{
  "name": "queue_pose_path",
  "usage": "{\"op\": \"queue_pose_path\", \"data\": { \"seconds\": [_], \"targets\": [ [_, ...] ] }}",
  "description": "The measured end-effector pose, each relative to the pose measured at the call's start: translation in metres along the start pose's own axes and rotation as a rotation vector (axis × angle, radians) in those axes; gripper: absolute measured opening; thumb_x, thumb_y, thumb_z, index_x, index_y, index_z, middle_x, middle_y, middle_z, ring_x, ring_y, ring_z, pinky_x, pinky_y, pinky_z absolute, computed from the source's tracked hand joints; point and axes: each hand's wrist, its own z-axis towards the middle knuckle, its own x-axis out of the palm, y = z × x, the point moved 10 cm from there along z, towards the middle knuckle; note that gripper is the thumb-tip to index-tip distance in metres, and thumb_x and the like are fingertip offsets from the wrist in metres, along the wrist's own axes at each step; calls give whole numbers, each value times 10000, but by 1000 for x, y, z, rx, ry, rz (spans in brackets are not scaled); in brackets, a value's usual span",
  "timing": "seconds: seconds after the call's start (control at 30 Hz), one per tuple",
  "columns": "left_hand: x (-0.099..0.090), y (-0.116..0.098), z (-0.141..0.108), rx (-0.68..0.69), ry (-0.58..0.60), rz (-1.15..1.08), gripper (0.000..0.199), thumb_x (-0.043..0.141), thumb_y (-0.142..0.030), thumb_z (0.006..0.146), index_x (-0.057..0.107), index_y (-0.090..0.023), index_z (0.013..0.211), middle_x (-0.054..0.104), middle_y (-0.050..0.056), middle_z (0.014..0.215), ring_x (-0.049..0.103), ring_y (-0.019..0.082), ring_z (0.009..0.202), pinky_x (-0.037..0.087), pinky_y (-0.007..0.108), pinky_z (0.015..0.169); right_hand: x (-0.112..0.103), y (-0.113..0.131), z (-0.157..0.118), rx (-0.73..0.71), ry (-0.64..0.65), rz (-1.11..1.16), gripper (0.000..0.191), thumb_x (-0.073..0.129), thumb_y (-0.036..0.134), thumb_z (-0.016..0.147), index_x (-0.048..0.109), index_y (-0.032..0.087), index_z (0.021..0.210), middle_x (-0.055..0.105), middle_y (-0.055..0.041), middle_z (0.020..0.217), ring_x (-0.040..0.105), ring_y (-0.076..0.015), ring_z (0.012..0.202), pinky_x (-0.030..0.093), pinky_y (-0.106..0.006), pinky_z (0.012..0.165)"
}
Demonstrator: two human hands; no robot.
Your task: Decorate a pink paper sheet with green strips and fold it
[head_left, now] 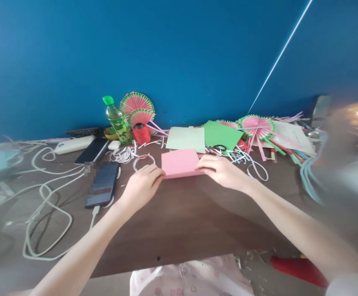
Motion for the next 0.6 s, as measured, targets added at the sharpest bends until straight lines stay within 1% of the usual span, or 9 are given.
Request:
{"op": "queue_pose_path", "data": {
  "seconds": [0.07,0.17,0.23,0.27,0.33,0.4,0.47,0.5,0.6],
  "targets": [
    [-25,-3,5,-38,-22,-211,198,414,-253,867,598,-185,838,602,14,841,548,131,779,428,239,697,-26,9,4,32,-12,22,201,444,228,873,642,205,901,627,-46,879,578,-159,787,463,-327,729],
    [-62,0,14,-139,-76,-391,232,452,-350,834,620,-190,842,621,20,857,552,154,799,438,245,669,-66,25,11,44,-56,87,179,502,309,842,657,230,884,626,-35,871,578,-163,786,467,-327,705],
    [-74,8,21,-228,-74,-480,256,475,-381,810,631,-180,845,634,18,831,556,158,781,440,252,689,-82,32,18,27,-66,130,167,528,318,822,661,237,883,627,-21,872,580,-160,806,470,-320,707],
    [-74,13,26,-263,-62,-521,281,480,-402,801,635,-172,843,638,16,808,560,159,763,441,256,689,-84,30,23,30,-63,162,160,542,311,811,661,229,879,627,-18,877,582,-155,804,472,-310,696],
    [-64,23,35,-289,-21,-593,302,497,-416,782,636,-158,859,649,17,825,572,163,768,441,259,706,-79,17,33,82,-46,209,152,555,275,796,659,202,880,634,-20,896,590,-150,803,475,-300,691],
    [-45,36,43,-286,-4,-564,291,492,-394,782,636,-150,847,651,14,805,576,160,751,437,259,707,-57,-4,41,139,22,173,169,547,249,793,655,188,907,653,-25,889,600,-148,773,476,-306,684],
    [-14,44,46,-233,69,-455,249,488,-344,782,640,-151,818,655,17,802,577,160,747,430,261,708,-25,-32,43,225,95,107,175,524,198,793,659,182,903,671,-35,882,609,-151,763,473,-310,691],
    [3,46,46,-198,109,-405,229,484,-319,786,640,-161,843,657,19,838,578,158,757,427,263,718,-8,-43,42,246,132,89,180,519,171,787,660,177,900,676,-42,914,612,-156,801,469,-310,719],
    [47,54,38,-151,186,-283,167,484,-247,784,626,-170,825,649,25,807,573,157,732,427,266,698,38,-64,36,231,225,65,207,493,112,779,659,171,886,681,-50,921,615,-153,808,461,-298,736]
  ]
}}
